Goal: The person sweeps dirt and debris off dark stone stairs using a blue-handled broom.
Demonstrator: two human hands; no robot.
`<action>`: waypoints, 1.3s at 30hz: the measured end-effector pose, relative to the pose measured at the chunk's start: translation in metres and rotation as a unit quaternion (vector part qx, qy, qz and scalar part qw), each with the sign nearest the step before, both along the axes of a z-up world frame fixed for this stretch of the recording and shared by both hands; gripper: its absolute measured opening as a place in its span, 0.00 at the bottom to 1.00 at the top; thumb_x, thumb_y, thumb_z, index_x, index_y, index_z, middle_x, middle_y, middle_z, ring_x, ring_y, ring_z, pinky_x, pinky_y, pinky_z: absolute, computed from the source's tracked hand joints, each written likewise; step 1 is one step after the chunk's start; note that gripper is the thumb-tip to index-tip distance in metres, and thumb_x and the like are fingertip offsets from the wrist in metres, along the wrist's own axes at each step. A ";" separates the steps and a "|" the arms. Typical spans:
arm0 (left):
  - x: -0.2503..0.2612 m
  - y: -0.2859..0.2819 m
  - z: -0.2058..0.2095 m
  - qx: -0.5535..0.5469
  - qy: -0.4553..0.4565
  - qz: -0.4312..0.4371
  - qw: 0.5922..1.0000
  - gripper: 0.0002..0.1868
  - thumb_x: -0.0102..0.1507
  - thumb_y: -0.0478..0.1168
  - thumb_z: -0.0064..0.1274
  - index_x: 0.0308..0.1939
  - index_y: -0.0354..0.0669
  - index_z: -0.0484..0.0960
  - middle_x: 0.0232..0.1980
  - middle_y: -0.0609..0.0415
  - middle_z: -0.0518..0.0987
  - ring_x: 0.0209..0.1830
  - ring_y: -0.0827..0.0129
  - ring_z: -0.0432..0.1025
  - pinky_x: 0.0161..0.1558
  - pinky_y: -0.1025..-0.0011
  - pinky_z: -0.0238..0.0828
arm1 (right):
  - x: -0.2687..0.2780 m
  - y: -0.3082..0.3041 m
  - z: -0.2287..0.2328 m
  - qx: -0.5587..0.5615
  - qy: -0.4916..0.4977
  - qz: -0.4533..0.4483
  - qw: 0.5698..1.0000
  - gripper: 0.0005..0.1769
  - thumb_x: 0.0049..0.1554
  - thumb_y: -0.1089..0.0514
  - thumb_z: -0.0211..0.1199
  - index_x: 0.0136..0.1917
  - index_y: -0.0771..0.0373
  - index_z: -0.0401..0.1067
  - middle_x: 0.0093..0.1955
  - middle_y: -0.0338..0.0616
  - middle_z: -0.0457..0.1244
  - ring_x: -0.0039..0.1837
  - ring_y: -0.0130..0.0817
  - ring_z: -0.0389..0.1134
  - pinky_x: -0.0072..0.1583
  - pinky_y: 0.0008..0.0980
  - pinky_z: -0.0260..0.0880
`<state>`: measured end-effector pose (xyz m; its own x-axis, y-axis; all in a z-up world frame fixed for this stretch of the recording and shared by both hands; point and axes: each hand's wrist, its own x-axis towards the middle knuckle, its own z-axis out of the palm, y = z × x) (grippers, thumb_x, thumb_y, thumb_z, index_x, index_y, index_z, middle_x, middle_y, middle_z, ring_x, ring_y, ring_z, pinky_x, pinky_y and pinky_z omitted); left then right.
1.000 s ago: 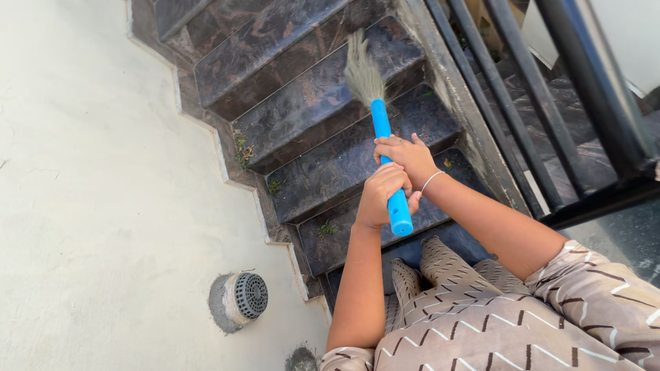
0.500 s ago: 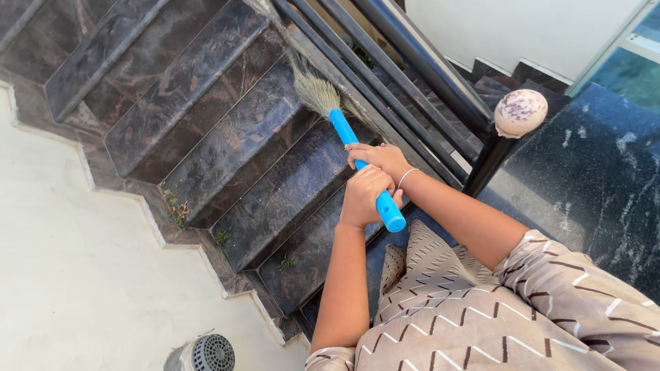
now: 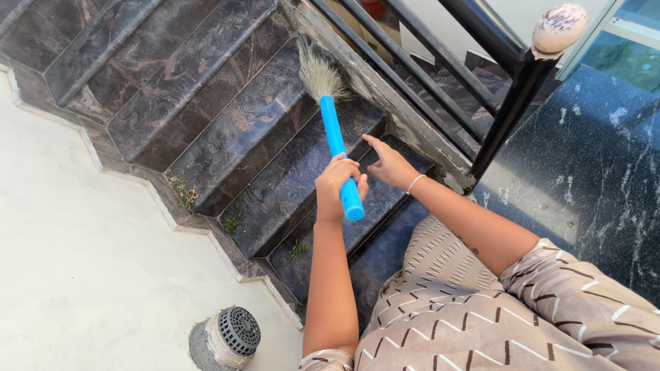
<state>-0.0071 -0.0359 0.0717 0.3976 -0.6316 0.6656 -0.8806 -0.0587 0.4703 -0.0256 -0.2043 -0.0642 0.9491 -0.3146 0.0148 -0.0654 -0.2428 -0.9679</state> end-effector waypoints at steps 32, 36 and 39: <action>-0.006 -0.009 0.004 0.027 0.218 0.063 0.974 0.42 0.60 0.32 0.61 0.76 0.46 0.61 0.83 0.47 0.55 0.86 0.49 0.47 0.81 0.51 0.45 | 0.051 -0.057 0.047 0.554 0.075 0.081 0.825 0.22 0.56 0.62 0.64 0.60 0.65 0.61 0.41 0.41 0.63 0.37 0.29 0.65 0.37 0.26 0.68; 0.015 -0.009 -0.019 -0.009 0.294 0.163 0.942 0.35 0.63 0.35 0.58 0.73 0.45 0.65 0.81 0.49 0.60 0.82 0.54 0.55 0.76 0.52 0.52 | 0.051 -0.082 0.047 0.135 0.161 0.070 0.975 0.41 0.47 0.63 0.61 0.74 0.62 0.57 0.43 0.52 0.65 0.37 0.42 0.66 0.37 0.43 0.69; 0.023 -0.012 -0.039 -0.063 0.365 0.186 0.910 0.33 0.64 0.37 0.56 0.73 0.44 0.63 0.78 0.48 0.65 0.81 0.54 0.55 0.75 0.52 0.53 | 0.059 -0.076 0.006 -0.326 0.140 0.067 0.932 0.52 0.52 0.56 0.67 0.81 0.72 0.44 0.53 0.70 0.67 0.53 0.61 0.71 0.56 0.50 0.72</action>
<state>0.0160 -0.0480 0.0322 0.9336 -0.3002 0.1956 -0.2604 -0.1936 0.9459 0.0336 -0.2803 -0.0580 0.9747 -0.2038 -0.0917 -0.2196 -0.7983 -0.5608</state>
